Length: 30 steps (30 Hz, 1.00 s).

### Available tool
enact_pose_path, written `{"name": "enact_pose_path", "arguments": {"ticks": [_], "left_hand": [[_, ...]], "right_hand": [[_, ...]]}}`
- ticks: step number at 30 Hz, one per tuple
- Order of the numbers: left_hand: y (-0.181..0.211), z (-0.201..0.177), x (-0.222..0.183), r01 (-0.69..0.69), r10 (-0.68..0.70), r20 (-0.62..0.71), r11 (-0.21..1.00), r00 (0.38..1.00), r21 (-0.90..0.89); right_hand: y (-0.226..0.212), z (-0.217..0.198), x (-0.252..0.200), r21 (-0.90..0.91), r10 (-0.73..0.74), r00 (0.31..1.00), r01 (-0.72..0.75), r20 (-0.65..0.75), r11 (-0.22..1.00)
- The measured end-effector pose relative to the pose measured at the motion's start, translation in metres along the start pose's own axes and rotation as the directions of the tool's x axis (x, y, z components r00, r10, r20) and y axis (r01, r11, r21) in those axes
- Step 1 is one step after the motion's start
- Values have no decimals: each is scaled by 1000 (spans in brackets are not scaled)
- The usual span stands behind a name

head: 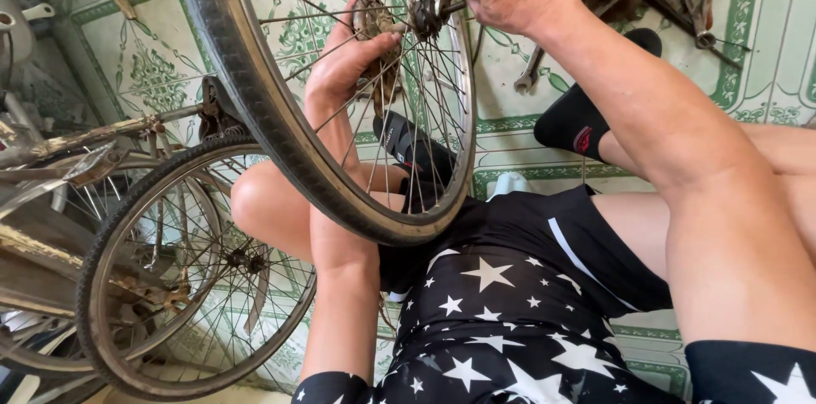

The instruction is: The person works on the hub and axle assembly of a bicycle wheel while sitting on a tiled floor. They use a tool to manipulate small metal components near the center of the wheel spokes.

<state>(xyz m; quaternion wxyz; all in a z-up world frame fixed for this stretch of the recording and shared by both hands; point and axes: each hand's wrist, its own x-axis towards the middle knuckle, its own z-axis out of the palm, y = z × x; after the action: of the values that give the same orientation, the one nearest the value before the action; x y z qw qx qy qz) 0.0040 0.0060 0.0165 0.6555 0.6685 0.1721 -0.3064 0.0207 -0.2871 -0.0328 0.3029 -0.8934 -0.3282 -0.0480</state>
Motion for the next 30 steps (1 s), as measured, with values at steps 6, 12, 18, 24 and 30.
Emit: {"name": "enact_pose_path", "arguments": {"ticks": [6,12,18,24,30], "left_hand": [[0,-1,2,-21,24,-16,990,1000,142],[3,2,0,23,-13,-61,986,998,164],[-14,-4,8,-67,67,-19,998,998,-9],[-23,1,4,-6,19,-191,998,981,67],[-54,6,17,-241,220,-141,958,965,-155]], "right_hand": [[7,11,6,-49,-73,995,69,-72,996],[9,21,5,-56,-89,992,85,-87,995],[-7,19,1,-39,30,999,-29,41,999],[-28,12,-2,190,341,755,-517,560,834],[-38,-1,-1,340,312,646,-680,697,650]]}}
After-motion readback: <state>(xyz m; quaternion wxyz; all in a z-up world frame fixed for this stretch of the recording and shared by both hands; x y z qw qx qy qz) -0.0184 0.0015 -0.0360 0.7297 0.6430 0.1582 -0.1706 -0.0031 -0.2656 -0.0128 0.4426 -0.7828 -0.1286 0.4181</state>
